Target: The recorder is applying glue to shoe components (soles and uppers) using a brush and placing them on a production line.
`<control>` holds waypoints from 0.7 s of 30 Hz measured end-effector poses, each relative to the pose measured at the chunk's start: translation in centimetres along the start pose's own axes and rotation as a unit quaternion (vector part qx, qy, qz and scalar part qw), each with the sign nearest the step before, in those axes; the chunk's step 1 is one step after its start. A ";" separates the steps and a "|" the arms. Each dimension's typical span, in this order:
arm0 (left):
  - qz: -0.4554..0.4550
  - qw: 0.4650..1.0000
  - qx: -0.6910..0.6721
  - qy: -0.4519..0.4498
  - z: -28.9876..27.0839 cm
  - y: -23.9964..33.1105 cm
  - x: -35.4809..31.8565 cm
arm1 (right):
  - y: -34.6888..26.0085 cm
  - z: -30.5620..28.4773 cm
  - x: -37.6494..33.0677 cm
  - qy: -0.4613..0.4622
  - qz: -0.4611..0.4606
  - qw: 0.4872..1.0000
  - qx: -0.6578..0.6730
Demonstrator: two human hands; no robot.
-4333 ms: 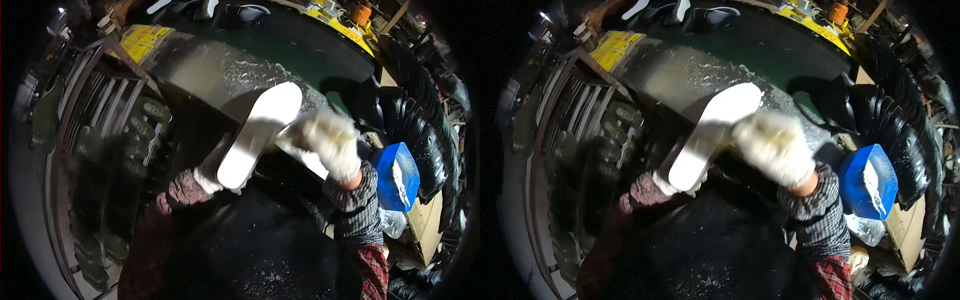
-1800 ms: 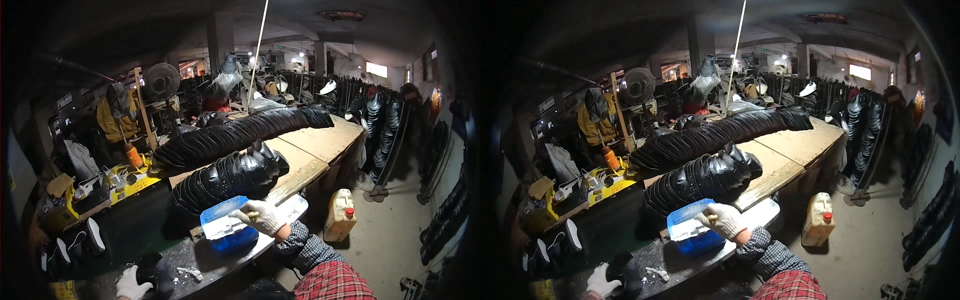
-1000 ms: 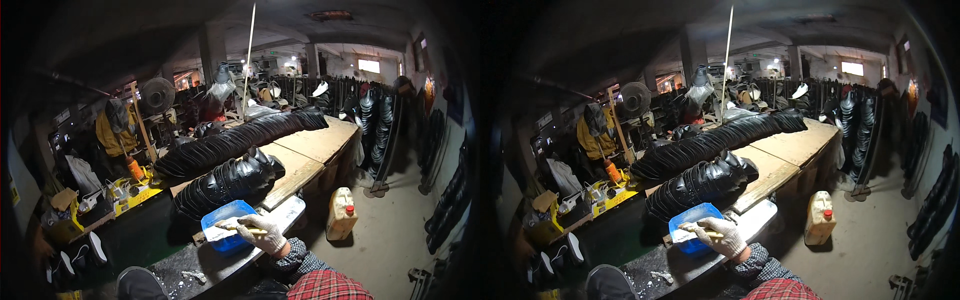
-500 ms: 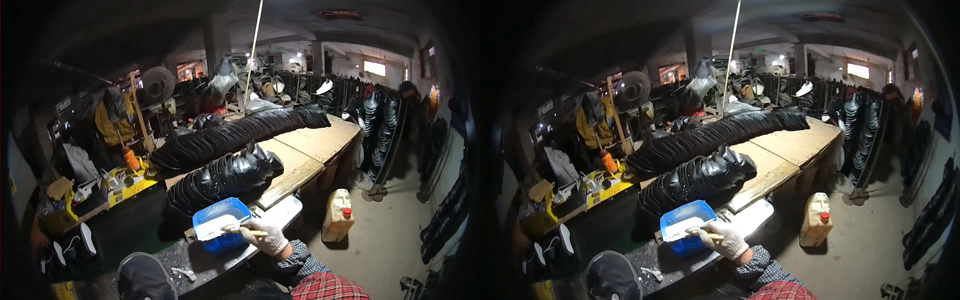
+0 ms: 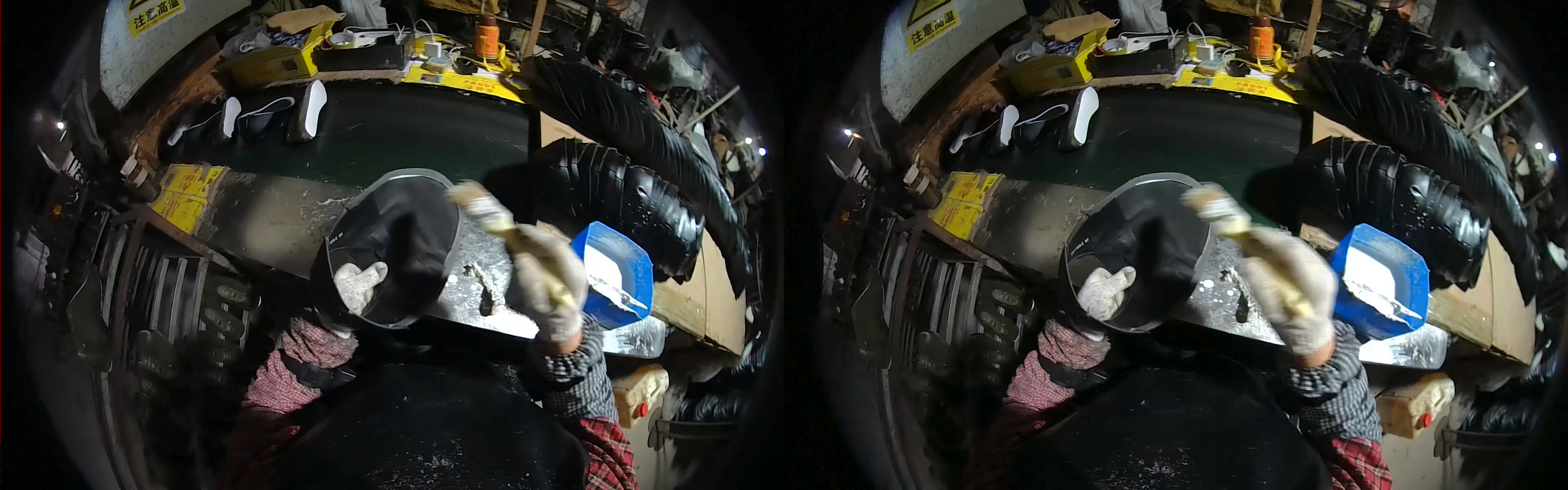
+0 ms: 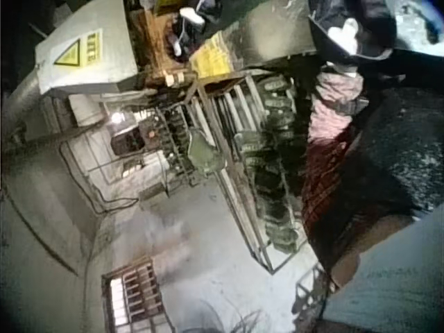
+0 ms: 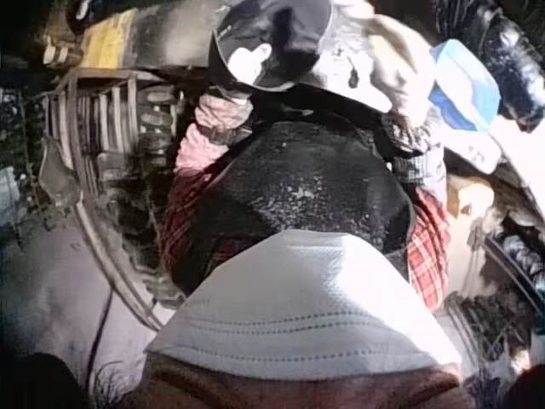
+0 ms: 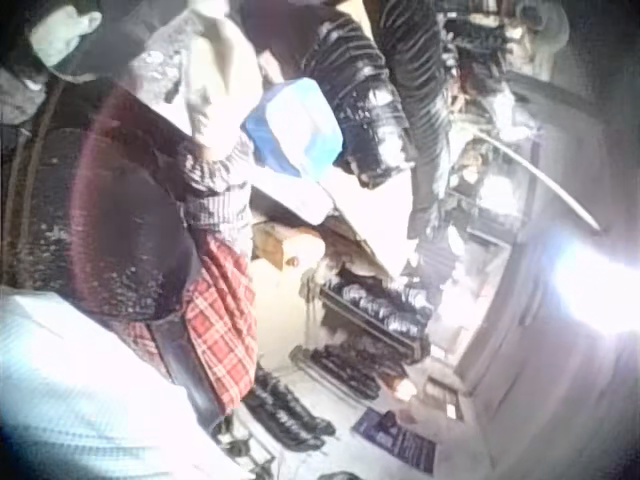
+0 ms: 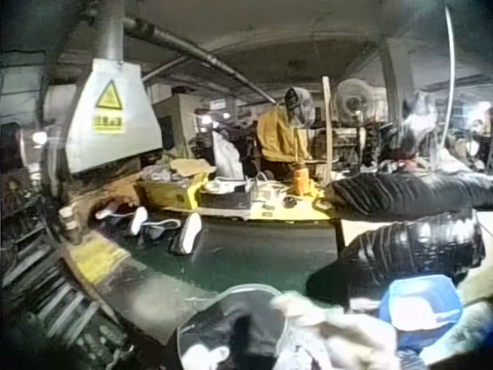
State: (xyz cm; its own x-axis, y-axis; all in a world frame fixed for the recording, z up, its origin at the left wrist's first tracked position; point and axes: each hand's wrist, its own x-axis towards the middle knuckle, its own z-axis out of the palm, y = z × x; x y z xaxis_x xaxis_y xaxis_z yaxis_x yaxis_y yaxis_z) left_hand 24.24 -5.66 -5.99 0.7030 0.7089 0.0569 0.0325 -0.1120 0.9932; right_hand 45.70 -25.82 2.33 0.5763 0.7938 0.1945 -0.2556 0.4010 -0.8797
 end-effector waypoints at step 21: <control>-0.164 0.864 -0.452 -0.150 2.1 1.3 -1.9 | 1.0 13.9 3.1 -0.329 -0.325 0.818 -0.343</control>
State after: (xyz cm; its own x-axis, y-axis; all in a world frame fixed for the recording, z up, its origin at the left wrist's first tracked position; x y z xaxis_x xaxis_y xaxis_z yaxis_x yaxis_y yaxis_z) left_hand 24.45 -8.65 -5.03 0.9183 0.3716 -0.1363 -0.2077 0.7456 0.6332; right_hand 36.41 -16.61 8.11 -0.1829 0.6795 0.7105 0.5638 0.6646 -0.4904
